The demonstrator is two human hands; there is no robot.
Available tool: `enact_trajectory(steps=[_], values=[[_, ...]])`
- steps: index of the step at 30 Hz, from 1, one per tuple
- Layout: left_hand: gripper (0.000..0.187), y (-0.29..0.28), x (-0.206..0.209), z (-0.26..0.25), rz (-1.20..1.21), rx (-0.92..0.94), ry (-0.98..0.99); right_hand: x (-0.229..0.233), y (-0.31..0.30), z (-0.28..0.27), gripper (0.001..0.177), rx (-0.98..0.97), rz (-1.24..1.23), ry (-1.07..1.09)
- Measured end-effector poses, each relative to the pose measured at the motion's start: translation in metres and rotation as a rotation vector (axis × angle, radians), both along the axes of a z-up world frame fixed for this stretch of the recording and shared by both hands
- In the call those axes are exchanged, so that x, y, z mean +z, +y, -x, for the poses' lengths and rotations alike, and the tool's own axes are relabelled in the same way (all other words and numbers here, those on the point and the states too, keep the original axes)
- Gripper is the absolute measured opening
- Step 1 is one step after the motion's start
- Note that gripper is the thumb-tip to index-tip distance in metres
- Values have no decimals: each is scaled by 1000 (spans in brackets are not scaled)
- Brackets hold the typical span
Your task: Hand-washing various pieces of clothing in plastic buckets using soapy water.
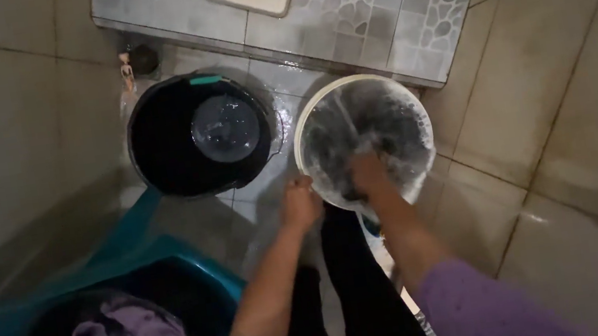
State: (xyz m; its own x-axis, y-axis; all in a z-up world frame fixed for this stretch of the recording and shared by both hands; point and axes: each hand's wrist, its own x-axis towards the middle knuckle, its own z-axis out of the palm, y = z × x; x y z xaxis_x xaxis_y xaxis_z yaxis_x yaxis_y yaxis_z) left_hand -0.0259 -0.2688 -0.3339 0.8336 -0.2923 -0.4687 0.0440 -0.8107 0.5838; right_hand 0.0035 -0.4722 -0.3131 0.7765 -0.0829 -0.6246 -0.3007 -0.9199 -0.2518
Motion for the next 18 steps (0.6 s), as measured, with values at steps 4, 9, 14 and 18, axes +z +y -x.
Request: enact_trajectory(steps=[4,9,14,18], values=[[29,-3,-7,12,70,55,-3,-30,-21,34,36,-155,-83,120],[36,-16,2,14,-18,-1,152,26,-43,30,34,-559,-304,-117],[37,-37,25,5,65,39,126,31,-41,42,40,-669,-191,-396],[34,-47,42,-6,74,-41,86,-20,-33,56,46,-344,-20,-259]])
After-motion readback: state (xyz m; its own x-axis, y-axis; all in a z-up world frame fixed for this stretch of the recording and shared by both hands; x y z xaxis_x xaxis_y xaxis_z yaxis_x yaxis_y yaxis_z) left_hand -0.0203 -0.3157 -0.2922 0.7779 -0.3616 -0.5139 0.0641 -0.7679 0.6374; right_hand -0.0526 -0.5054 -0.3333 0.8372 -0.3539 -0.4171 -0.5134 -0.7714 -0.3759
